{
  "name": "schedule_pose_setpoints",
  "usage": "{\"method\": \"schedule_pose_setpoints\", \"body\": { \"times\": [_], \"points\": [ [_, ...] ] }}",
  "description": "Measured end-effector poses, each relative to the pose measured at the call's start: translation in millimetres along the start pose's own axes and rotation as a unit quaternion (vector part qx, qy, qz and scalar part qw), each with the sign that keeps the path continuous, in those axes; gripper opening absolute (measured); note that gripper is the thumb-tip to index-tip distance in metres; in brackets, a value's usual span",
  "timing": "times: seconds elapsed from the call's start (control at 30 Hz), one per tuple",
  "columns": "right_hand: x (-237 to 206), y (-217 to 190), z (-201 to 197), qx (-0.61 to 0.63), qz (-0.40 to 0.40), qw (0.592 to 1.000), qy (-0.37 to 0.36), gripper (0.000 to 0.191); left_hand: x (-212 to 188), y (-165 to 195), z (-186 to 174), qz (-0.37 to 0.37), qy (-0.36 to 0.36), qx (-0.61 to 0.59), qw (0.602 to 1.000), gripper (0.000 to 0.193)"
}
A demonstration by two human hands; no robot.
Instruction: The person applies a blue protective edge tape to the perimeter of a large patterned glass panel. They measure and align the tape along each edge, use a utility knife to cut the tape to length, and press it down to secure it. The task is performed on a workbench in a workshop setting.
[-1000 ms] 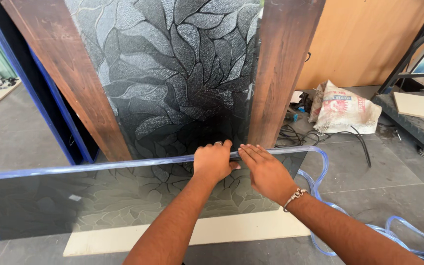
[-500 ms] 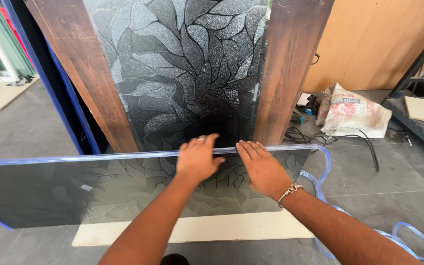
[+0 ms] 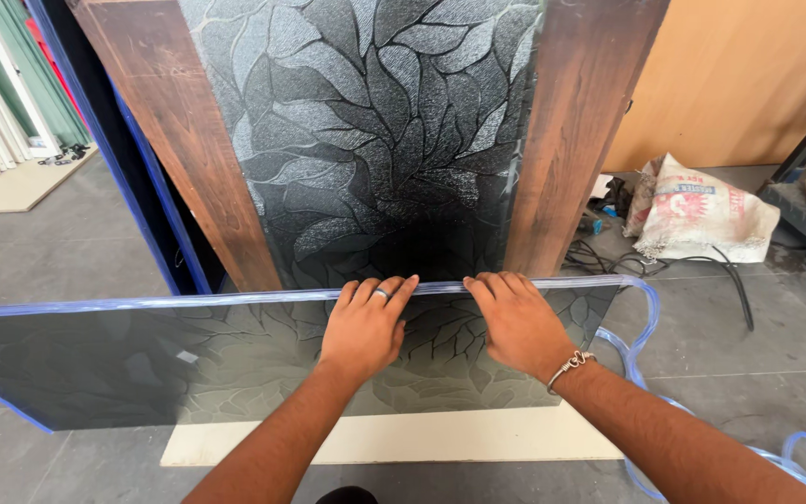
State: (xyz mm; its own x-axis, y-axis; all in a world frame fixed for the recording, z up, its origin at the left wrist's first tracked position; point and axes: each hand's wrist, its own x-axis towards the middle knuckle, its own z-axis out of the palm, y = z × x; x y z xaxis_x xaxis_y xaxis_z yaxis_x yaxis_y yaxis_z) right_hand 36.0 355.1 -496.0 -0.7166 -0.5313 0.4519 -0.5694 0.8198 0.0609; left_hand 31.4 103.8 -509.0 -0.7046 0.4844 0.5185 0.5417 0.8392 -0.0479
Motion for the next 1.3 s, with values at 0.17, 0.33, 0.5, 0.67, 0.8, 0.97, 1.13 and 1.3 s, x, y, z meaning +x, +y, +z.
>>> {"method": "schedule_pose_setpoints", "body": {
  "times": [0.17,0.33,0.5,0.67,0.8,0.97,1.13,1.3],
  "points": [
    [5,-10,1,0.001,-0.023,1.0,0.02,0.076,2,-4,-4,0.008,-0.03,0.013,0.999,0.074],
    [11,-16,4,0.006,-0.034,0.999,0.005,0.076,0,3,-6,0.002,-0.07,0.025,0.997,0.084],
    [14,-20,7,0.001,-0.022,0.999,-0.035,0.081,4,11,-4,-0.028,-0.094,0.037,0.994,0.085],
    [13,-25,6,-0.012,-0.036,0.999,-0.025,0.086,-8,8,-8,-0.019,-0.072,0.037,0.997,0.089],
    [14,-25,6,-0.026,-0.037,0.999,-0.027,0.084,-31,-4,-9,-0.086,0.002,0.029,0.996,0.083],
    [13,-24,10,-0.007,-0.028,1.0,-0.012,0.081,-39,-7,-2,-0.108,-0.001,0.06,0.992,0.082],
    [11,-19,11,0.043,-0.046,0.998,0.002,0.092,-31,5,-10,-0.126,0.044,0.069,0.989,0.072],
    [7,29,-22,0.016,-0.061,0.988,-0.144,0.076,14,7,-33,-0.201,-0.044,0.03,0.978,0.041]
  ]
}}
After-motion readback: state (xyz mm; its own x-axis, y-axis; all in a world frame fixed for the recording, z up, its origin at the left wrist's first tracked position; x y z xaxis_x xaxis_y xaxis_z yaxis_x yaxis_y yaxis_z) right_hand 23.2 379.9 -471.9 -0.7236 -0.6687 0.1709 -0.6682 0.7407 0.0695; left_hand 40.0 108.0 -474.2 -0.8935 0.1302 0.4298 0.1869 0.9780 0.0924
